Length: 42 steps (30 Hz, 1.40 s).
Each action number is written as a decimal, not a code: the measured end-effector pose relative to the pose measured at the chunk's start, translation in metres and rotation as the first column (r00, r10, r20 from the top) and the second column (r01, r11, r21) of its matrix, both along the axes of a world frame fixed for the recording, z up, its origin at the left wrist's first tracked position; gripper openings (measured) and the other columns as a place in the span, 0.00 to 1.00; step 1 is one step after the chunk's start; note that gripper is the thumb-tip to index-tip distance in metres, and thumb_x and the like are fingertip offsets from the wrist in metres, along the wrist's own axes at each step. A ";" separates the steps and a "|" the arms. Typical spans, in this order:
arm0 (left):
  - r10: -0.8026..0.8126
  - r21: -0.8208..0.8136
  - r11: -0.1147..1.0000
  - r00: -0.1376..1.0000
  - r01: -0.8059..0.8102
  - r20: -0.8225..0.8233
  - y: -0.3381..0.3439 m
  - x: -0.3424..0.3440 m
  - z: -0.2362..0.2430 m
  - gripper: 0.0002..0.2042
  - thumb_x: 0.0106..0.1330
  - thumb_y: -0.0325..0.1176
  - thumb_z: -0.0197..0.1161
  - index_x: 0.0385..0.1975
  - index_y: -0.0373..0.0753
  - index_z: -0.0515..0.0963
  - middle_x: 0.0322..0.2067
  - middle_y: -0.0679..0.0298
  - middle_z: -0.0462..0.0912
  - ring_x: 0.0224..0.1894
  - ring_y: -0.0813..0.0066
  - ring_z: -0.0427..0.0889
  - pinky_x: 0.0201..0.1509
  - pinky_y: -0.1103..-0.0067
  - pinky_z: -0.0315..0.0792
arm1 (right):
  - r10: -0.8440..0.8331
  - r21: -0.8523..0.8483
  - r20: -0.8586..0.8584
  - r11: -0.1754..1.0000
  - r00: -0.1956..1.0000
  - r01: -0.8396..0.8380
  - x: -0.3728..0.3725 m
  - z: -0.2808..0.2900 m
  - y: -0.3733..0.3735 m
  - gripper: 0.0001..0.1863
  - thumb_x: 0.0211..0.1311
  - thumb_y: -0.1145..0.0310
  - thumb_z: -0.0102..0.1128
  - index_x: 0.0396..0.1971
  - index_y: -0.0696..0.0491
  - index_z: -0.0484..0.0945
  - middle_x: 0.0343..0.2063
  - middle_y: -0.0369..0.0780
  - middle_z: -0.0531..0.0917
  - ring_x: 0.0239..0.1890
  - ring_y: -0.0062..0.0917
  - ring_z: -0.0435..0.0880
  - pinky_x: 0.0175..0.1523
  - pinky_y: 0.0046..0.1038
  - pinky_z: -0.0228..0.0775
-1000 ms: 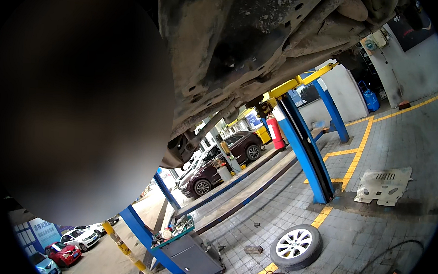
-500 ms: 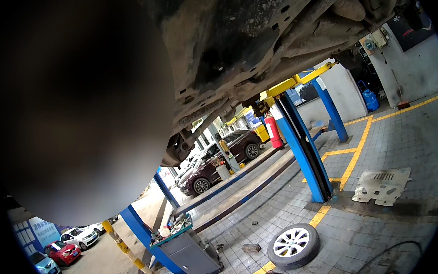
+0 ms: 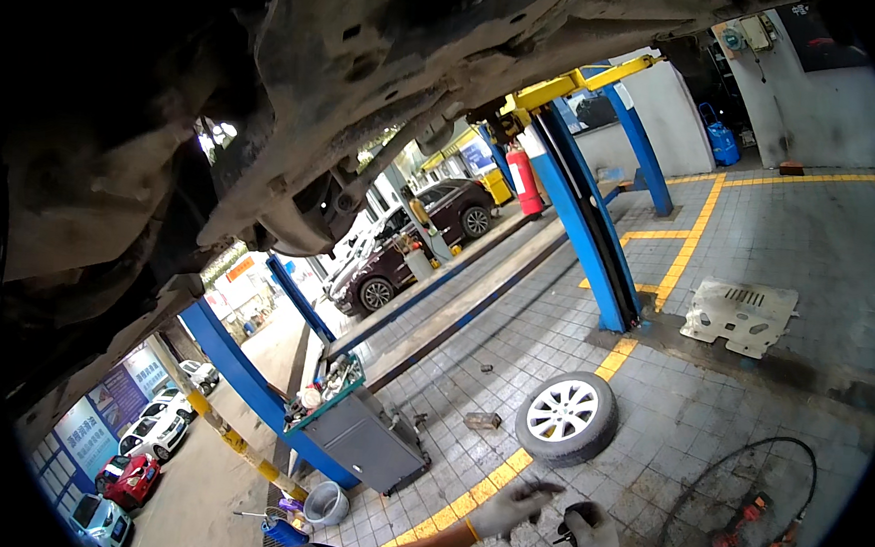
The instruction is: The person selects a socket and ratchet from a tool cart and proceeds to work underneath a raised vehicle. They use the ratchet to loosen and remove bolts from the car's undercarriage, specifically targeting the suspension or exhaust components. The person then uses a wrench to further adjust parts before removing a bolt and placing it in a cardboard box.
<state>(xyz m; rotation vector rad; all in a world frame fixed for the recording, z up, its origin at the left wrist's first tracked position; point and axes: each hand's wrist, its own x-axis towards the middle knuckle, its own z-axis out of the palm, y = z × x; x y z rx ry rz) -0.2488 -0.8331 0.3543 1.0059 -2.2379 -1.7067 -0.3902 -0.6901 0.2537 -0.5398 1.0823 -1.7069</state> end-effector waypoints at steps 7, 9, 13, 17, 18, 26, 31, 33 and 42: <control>0.221 -0.400 0.716 0.729 -0.572 -0.647 -0.153 -0.006 0.140 0.19 0.74 0.38 0.68 0.59 0.35 0.79 0.29 0.67 0.84 0.28 0.82 0.79 0.31 0.81 0.71 | -0.193 0.000 -0.075 0.981 0.978 0.193 0.003 -0.034 0.003 0.05 0.71 0.75 0.58 0.44 0.53 0.75 0.33 0.36 0.83 0.28 0.15 0.75 0.30 0.22 0.67; 0.228 -0.306 0.646 0.560 -0.699 -0.797 -0.156 -0.018 0.220 0.21 0.75 0.33 0.66 0.65 0.37 0.75 0.36 0.70 0.81 0.29 0.84 0.75 0.31 0.82 0.73 | -0.207 0.031 0.003 0.978 0.978 0.207 0.001 -0.022 0.005 0.05 0.72 0.75 0.58 0.43 0.52 0.75 0.33 0.36 0.82 0.30 0.16 0.75 0.32 0.22 0.67; -0.176 -0.390 0.509 0.351 -0.768 -0.920 -0.215 -0.025 0.324 0.30 0.76 0.34 0.66 0.73 0.31 0.65 0.62 0.58 0.77 0.57 0.71 0.77 0.65 0.75 0.71 | -0.245 -0.006 0.003 0.970 0.970 0.245 0.017 0.009 -0.001 0.09 0.73 0.77 0.55 0.49 0.53 0.76 0.33 0.36 0.83 0.29 0.17 0.78 0.29 0.21 0.67; -0.266 -0.487 0.587 0.414 -0.647 -0.871 -0.219 -0.047 0.372 0.29 0.73 0.31 0.69 0.71 0.31 0.67 0.57 0.58 0.81 0.55 0.79 0.79 0.56 0.81 0.75 | -0.215 0.152 -0.019 0.965 0.977 0.215 0.022 0.018 -0.009 0.09 0.75 0.76 0.55 0.48 0.56 0.83 0.36 0.39 0.86 0.30 0.17 0.80 0.28 0.22 0.69; -0.315 -0.530 0.527 0.427 -0.664 -0.848 -0.229 -0.048 0.376 0.28 0.73 0.32 0.69 0.69 0.32 0.69 0.52 0.59 0.84 0.49 0.76 0.81 0.52 0.78 0.76 | -0.234 0.170 -0.041 0.956 0.971 0.238 0.027 0.021 -0.013 0.08 0.75 0.75 0.56 0.42 0.56 0.85 0.34 0.40 0.87 0.30 0.17 0.81 0.28 0.23 0.70; -0.137 -0.520 0.120 0.505 -0.845 -0.852 -0.366 -0.030 0.381 0.17 0.72 0.34 0.68 0.56 0.33 0.80 0.41 0.49 0.89 0.41 0.64 0.87 0.51 0.72 0.78 | -0.264 0.237 -0.076 0.932 0.961 0.275 0.052 0.039 -0.045 0.07 0.75 0.75 0.58 0.44 0.58 0.84 0.32 0.38 0.86 0.32 0.19 0.82 0.38 0.26 0.74; -0.262 -0.568 0.131 0.524 -0.812 -0.810 -0.330 -0.034 0.377 0.19 0.71 0.35 0.70 0.56 0.32 0.81 0.53 0.52 0.84 0.49 0.65 0.85 0.52 0.72 0.78 | -0.338 0.214 -0.031 0.917 0.940 0.337 0.049 0.037 -0.059 0.07 0.74 0.75 0.58 0.45 0.59 0.83 0.33 0.38 0.85 0.35 0.21 0.83 0.42 0.26 0.76; -0.285 -0.483 -0.034 0.472 -0.875 -0.834 -0.312 -0.032 0.364 0.19 0.70 0.35 0.71 0.56 0.32 0.82 0.58 0.51 0.81 0.49 0.66 0.84 0.49 0.72 0.79 | -0.340 0.173 -0.098 0.920 0.935 0.352 0.039 0.047 -0.067 0.07 0.74 0.76 0.57 0.45 0.60 0.83 0.34 0.38 0.86 0.36 0.21 0.83 0.43 0.26 0.77; -0.251 -0.432 0.747 0.388 -0.505 -0.887 -0.204 -0.062 0.403 0.16 0.76 0.45 0.63 0.41 0.35 0.79 0.20 0.70 0.75 0.23 0.84 0.71 0.28 0.82 0.62 | -0.328 0.079 -0.169 0.935 0.929 0.345 0.044 0.051 -0.088 0.08 0.74 0.76 0.57 0.46 0.60 0.83 0.36 0.35 0.86 0.38 0.18 0.84 0.47 0.23 0.78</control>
